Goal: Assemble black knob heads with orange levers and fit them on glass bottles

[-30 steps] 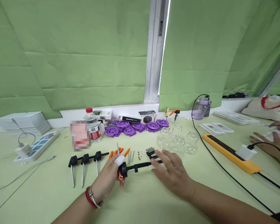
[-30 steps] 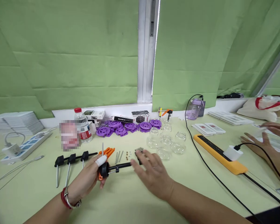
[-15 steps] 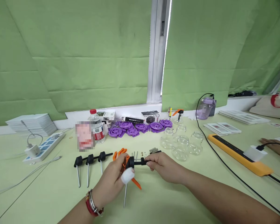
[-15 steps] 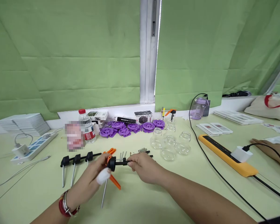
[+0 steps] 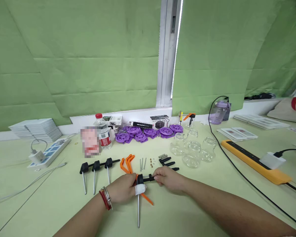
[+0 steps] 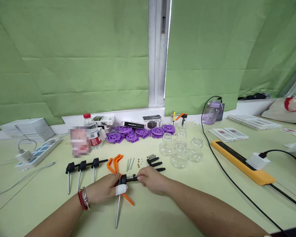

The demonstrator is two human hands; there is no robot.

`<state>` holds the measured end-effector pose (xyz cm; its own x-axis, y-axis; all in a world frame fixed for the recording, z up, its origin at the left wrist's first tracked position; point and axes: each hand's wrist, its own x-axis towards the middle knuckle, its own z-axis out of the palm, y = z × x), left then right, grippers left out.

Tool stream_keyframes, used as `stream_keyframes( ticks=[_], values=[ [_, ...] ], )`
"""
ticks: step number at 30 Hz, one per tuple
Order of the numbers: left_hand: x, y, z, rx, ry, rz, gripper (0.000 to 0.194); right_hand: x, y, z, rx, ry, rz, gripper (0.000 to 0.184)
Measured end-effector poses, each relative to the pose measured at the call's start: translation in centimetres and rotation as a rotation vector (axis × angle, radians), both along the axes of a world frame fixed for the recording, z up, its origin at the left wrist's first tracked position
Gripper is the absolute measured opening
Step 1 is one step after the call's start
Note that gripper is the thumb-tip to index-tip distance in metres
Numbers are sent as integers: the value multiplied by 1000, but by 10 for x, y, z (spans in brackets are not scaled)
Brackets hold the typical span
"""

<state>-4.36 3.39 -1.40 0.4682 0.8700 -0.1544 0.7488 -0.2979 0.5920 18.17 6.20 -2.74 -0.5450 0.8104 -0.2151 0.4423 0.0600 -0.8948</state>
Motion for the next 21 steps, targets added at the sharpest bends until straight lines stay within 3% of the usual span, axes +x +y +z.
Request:
stream_keyframes(
  ticks=[2, 5, 9, 14, 21],
  values=[
    [1, 3, -1, 14, 89, -25, 47, -3, 1, -3, -16, 45, -38, 8],
    [6, 6, -2, 43, 185, -16, 51, -8, 3, -10, -14, 103, -80, 22],
    [10, 10, -5, 55, 231, 14, 52, -18, 9, -21, 67, 102, -95, 26],
    [10, 11, -3, 43, 265, 46, 50, -25, 11, -35, 186, 59, -129, 14],
    [16, 12, 4, 31, 250, 65, 50, -21, 8, -34, 246, 71, -134, 18]
  ],
)
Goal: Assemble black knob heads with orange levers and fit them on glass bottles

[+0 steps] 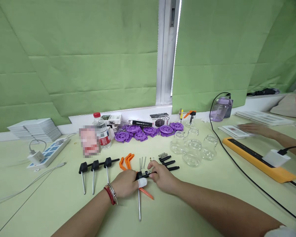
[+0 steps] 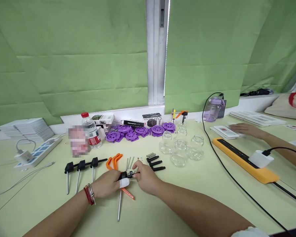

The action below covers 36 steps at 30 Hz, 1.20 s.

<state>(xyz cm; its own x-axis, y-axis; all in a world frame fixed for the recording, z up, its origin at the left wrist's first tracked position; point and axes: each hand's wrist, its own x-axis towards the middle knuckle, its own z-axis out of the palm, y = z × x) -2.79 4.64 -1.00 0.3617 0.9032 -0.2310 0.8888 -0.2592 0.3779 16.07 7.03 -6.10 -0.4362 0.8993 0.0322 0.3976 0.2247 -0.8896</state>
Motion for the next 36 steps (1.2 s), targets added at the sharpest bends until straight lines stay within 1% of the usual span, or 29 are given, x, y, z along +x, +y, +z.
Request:
stream_keyframes(
  ticks=[2, 7, 11, 17, 21, 24, 25, 27, 30, 33, 36],
  values=[
    [0, 0, 0, -2, -13, -1, 51, 1, 0, 1, 8, -11, 9, 13],
    [-3, 1, -2, 6, -24, -4, 55, 1, 1, -2, 11, 31, 14, 18],
    [-3, 1, -4, 14, -25, -9, 54, 1, -1, -2, 10, 45, 4, 14],
    [-3, 2, -2, 18, -21, -9, 55, 1, -3, 0, 33, 39, 0, 9],
    [-3, 2, -3, 22, -5, -7, 55, 1, -1, -6, 11, 72, -13, 15],
    [-4, 2, -4, 32, 1, -1, 56, 1, -1, -11, 11, 108, -28, 11],
    [-4, 3, -4, 33, -1, 4, 56, 1, -1, -11, 4, 133, -24, 13],
    [-4, 3, -3, 27, -7, 13, 57, 2, -2, -10, -12, 166, -9, 19],
    [-4, 2, -2, 27, -6, 5, 57, 2, -3, -5, -32, 143, -17, 24],
    [-2, 0, -4, 71, 12, -2, 55, 1, -3, -1, -46, 119, -32, 23],
    [0, -1, -9, 130, 21, 9, 51, 0, -1, -2, -38, 122, -29, 20]
  ],
)
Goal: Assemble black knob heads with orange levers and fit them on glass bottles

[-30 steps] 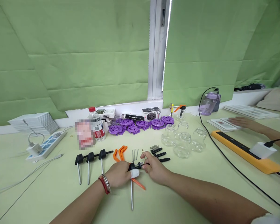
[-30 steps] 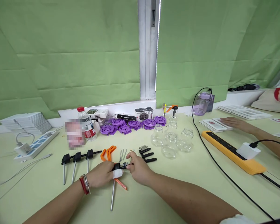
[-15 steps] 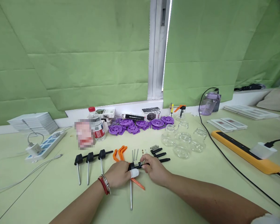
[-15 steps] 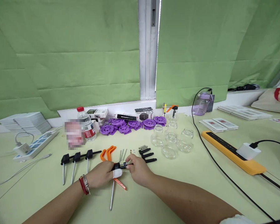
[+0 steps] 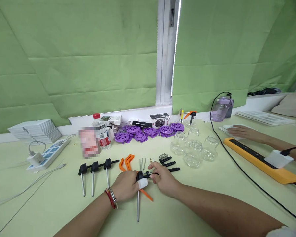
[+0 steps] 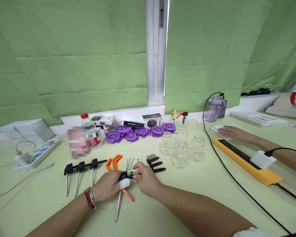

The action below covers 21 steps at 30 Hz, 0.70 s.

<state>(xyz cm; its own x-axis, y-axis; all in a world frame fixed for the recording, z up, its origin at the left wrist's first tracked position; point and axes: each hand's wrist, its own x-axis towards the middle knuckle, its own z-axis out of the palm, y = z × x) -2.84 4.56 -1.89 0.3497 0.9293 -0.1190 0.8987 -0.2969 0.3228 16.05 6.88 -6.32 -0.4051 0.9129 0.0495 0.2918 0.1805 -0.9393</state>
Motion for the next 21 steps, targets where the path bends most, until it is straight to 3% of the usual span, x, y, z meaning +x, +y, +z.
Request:
stream_keyframes(
  ticks=[6, 12, 18, 21],
  values=[
    [0, 5, -10, 8, -174, 24, 40, -1, 1, -5, -22, 70, 17, 6],
    [0, 7, -10, -95, -382, 50, 38, -1, 0, 0, -58, 147, -26, 21],
    [1, 4, -11, -113, -329, 103, 42, 0, -1, 3, -64, 152, -8, 14],
    [2, 3, -12, -89, -274, 94, 41, -1, -1, 3, -53, 144, 29, 23]
  ],
)
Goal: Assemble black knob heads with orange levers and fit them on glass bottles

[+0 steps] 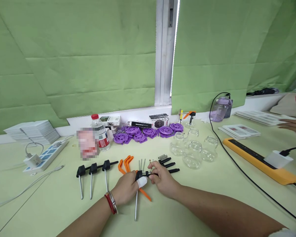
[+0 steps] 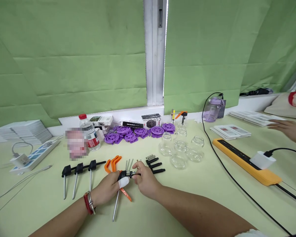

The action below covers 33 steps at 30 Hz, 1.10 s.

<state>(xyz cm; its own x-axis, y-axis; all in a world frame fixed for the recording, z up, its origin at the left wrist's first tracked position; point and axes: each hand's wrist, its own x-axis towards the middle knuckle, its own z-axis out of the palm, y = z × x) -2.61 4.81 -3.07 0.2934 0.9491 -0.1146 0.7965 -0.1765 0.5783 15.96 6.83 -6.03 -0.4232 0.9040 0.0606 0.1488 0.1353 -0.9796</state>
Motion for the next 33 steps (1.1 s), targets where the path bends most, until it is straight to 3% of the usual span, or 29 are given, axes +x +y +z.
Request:
stream_keyframes(
  ticks=[7, 12, 15, 29, 33],
  values=[
    [1, -1, 0, 27, 54, 27, 41, -3, 2, -4, 23, 15, -63, 12],
    [1, -1, -1, 25, 54, 38, 43, -1, 2, -5, 18, 26, -62, 21],
    [1, -1, -1, 26, 59, 41, 44, 0, 2, -7, 34, 39, -61, 14],
    [2, -1, 0, 11, 44, 51, 46, -3, 2, -5, -10, 62, -100, 13],
    [2, 0, 0, -25, 20, 64, 44, -3, 3, -7, 6, 62, -105, 22]
  ],
)
